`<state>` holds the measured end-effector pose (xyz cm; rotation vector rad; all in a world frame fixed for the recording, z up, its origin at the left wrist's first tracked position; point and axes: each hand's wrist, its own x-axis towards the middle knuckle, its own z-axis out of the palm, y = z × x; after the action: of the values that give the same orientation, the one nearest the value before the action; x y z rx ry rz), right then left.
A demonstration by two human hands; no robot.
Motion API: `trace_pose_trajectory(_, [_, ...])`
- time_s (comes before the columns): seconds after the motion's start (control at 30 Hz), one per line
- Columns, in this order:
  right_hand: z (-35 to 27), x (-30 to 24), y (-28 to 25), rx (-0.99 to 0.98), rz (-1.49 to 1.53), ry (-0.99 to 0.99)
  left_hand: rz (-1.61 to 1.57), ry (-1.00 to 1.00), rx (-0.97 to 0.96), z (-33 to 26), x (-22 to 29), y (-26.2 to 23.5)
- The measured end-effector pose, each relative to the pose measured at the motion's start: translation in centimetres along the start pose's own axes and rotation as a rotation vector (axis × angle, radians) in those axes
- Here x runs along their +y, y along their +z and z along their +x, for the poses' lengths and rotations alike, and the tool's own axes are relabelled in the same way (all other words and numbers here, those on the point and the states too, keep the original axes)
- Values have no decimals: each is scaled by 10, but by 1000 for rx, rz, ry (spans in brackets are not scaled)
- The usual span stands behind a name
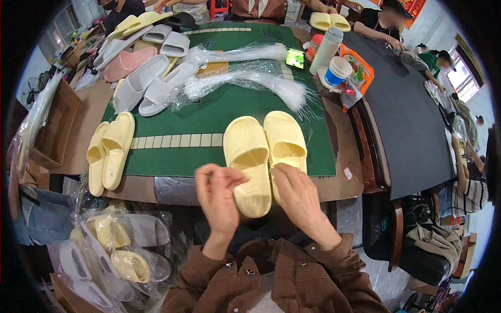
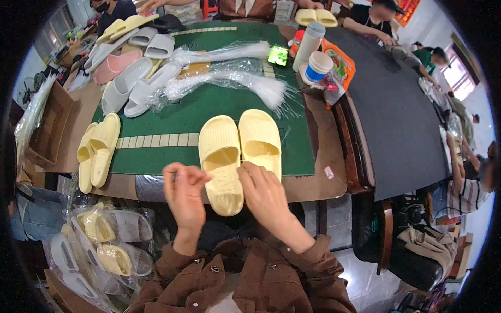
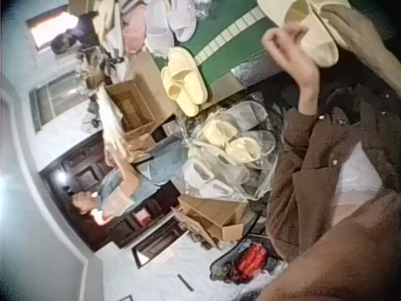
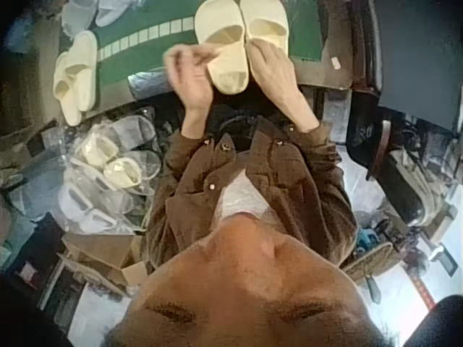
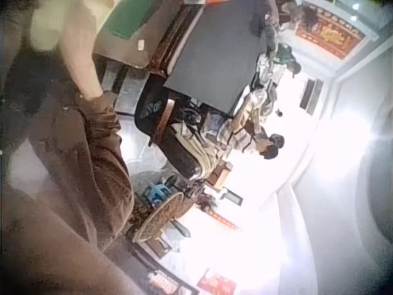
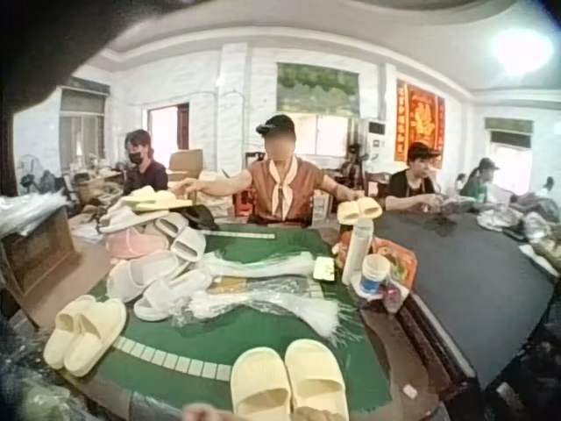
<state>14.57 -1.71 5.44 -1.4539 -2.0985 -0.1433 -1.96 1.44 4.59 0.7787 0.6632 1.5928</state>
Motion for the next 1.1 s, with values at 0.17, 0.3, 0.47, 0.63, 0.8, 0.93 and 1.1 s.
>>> trace_pose_trajectory(0.17, [-23, 29, -24, -70, -78, 10, 71, 132, 178, 17, 29, -34])
trace_pose_trajectory(0.3, [-35, 26, -27, -159, 66, -181, 362, 36, -6, 4, 28, -31])
trace_pose_trajectory(0.47, [-31, 19, -8, -242, 316, -214, 845, 16, -370, -10, -5, -21])
trace_pose_trajectory(0.63, [-13, 52, 9, -196, 443, -119, 1025, 115, -391, 3, -26, -19])
trace_pose_trajectory(0.8, [8, 77, 25, -125, 283, -174, 1273, 369, -416, 15, -47, -9])
trace_pose_trajectory(0.93, [15, 78, 38, -59, 248, -101, 1445, 433, -509, 28, -62, -6])
trace_pose_trajectory(1.1, [8, 78, 52, -61, 83, 66, 1475, -14, -549, 54, -65, 12])
